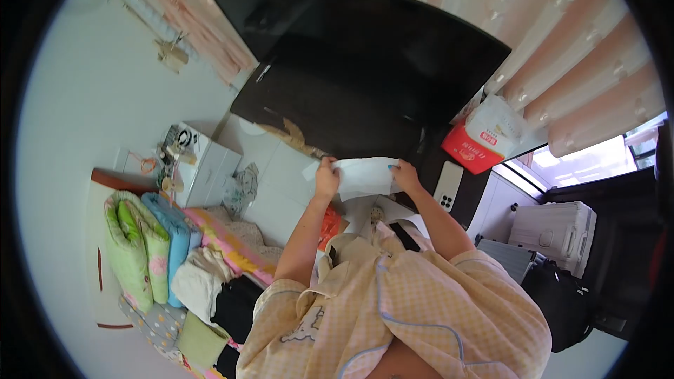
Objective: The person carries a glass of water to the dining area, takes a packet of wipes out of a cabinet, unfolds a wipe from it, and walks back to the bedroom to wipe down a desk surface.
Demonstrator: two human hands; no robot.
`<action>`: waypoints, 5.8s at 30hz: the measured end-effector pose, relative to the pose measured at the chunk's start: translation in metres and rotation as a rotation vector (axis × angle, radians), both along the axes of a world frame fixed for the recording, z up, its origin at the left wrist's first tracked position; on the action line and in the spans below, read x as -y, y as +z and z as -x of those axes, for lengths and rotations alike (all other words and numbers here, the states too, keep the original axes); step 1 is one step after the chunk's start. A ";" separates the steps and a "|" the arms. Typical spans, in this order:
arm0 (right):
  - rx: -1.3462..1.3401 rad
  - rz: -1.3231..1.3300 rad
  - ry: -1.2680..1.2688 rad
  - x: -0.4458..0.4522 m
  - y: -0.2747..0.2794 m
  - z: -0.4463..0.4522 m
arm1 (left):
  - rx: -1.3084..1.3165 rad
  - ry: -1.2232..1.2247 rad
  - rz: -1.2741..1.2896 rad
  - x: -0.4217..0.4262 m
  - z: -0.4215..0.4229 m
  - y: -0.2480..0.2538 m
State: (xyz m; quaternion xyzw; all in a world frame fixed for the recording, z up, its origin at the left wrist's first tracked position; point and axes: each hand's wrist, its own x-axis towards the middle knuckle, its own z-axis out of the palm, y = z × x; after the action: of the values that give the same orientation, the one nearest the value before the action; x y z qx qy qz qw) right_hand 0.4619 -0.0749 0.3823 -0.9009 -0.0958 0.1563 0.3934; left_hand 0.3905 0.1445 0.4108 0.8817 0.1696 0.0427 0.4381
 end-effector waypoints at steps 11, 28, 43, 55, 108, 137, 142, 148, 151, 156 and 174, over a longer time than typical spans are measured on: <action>0.454 0.214 0.091 -0.013 0.021 0.008 | -0.056 -0.591 -0.673 0.083 -0.057 -0.032; 0.121 0.328 0.308 -0.030 -0.012 -0.017 | 0.075 -0.947 -0.717 0.038 -0.111 -0.063; 0.008 0.322 0.356 -0.286 -0.008 -0.112 | -0.052 -0.741 -0.763 -0.210 -0.188 -0.063; 0.240 0.586 0.257 -0.366 -0.046 -0.109 | 0.003 -0.878 -0.914 -0.273 -0.197 -0.058; 0.429 0.471 0.463 -0.133 -0.028 -0.020 | 0.186 -1.078 -0.769 -0.110 -0.112 -0.053; 0.139 0.397 0.318 -0.101 -0.001 -0.024 | 0.247 -1.240 -0.540 -0.049 -0.127 -0.058; 0.178 0.371 0.372 -0.191 -0.012 -0.070 | 0.143 -1.145 -0.663 -0.140 -0.157 -0.065; 0.289 0.317 0.354 -0.282 -0.018 -0.121 | 0.076 -1.086 -0.722 -0.226 -0.202 -0.061; 0.327 0.275 0.372 -0.317 -0.026 -0.155 | 0.055 -1.027 -0.724 -0.259 -0.227 -0.061; 0.159 0.178 0.329 -0.391 -0.024 -0.206 | 0.025 -0.870 -0.757 -0.320 -0.260 -0.064; 0.299 0.190 0.550 -0.449 -0.017 -0.103 | 0.012 -0.856 -0.623 -0.395 -0.141 -0.054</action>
State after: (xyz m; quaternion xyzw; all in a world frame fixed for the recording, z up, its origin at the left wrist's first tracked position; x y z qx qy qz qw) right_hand 0.5650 0.3741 0.3650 -0.8870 -0.3774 0.1308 0.2319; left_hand 0.5316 0.5390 0.3572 0.9602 -0.2289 -0.0867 0.1348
